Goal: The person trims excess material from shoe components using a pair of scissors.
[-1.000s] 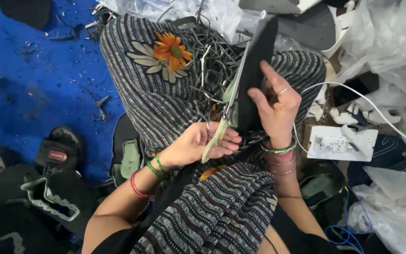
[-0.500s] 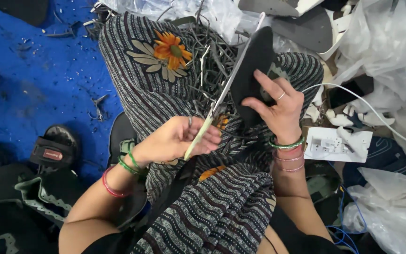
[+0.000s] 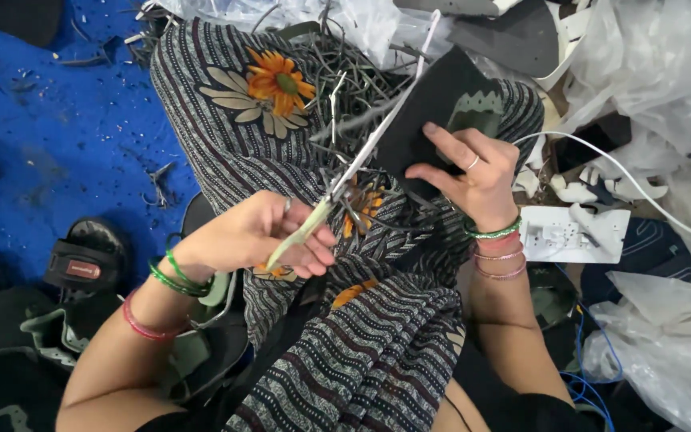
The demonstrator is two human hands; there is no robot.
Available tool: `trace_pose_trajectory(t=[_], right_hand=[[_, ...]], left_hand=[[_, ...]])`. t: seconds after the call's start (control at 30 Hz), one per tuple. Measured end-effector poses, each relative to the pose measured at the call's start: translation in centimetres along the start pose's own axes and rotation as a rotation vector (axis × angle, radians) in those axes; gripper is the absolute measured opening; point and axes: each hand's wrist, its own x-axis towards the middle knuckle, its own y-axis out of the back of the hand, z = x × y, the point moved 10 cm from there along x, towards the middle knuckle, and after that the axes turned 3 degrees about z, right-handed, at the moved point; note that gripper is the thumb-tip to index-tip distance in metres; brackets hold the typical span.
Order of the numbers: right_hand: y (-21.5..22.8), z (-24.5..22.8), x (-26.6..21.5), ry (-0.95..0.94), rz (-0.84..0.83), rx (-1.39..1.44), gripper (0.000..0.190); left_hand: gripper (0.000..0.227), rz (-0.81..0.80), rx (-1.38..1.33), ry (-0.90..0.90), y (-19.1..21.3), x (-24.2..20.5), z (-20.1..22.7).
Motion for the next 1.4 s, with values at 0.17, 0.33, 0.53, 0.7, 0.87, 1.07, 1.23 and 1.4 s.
trace_pose_trajectory(t=[0.17,0.33,0.53,0.7,0.87,1.07,1.23,1.4], right_hand=[[0.1,0.5,0.1,-0.028,0.003,-0.066,0.065],[0.1,-0.2,0.0,0.037,-0.02,-0.049,0.065],[-1.3,5.4,-4.8,-0.32,0.088,0.256,0.062],[-3.6,8.0,-6.9,-0.749,0.266,0.804,0.044],[-1.4,7.4,-6.3,-0.575,0.316,0.621,0.043],[2.3,0.5,-1.0,-0.03,0.175,-0.112,0.068],[2.3,-0.4,-1.0,0.111,0.122,-0.187,0.063],[1.2,2.2,-2.6,-0.004,0.112,-0.272,0.061]], left_hand=[[0.04,-0.017,-0.049,0.01,0.1,-0.2,0.3],[0.037,-0.031,0.008,0.009,0.6,-0.6,1.2],[0.029,0.221,0.155,0.043,2.7,0.5,1.1],[0.027,0.212,0.258,-0.146,1.6,2.8,2.6],[0.036,-0.042,0.069,-0.152,-0.2,2.5,2.2],[0.038,-0.119,-0.009,-0.109,-1.2,1.8,2.7],[0.029,0.0,0.021,0.041,0.3,0.8,1.7],[0.024,0.175,0.155,-0.003,2.6,0.9,1.8]])
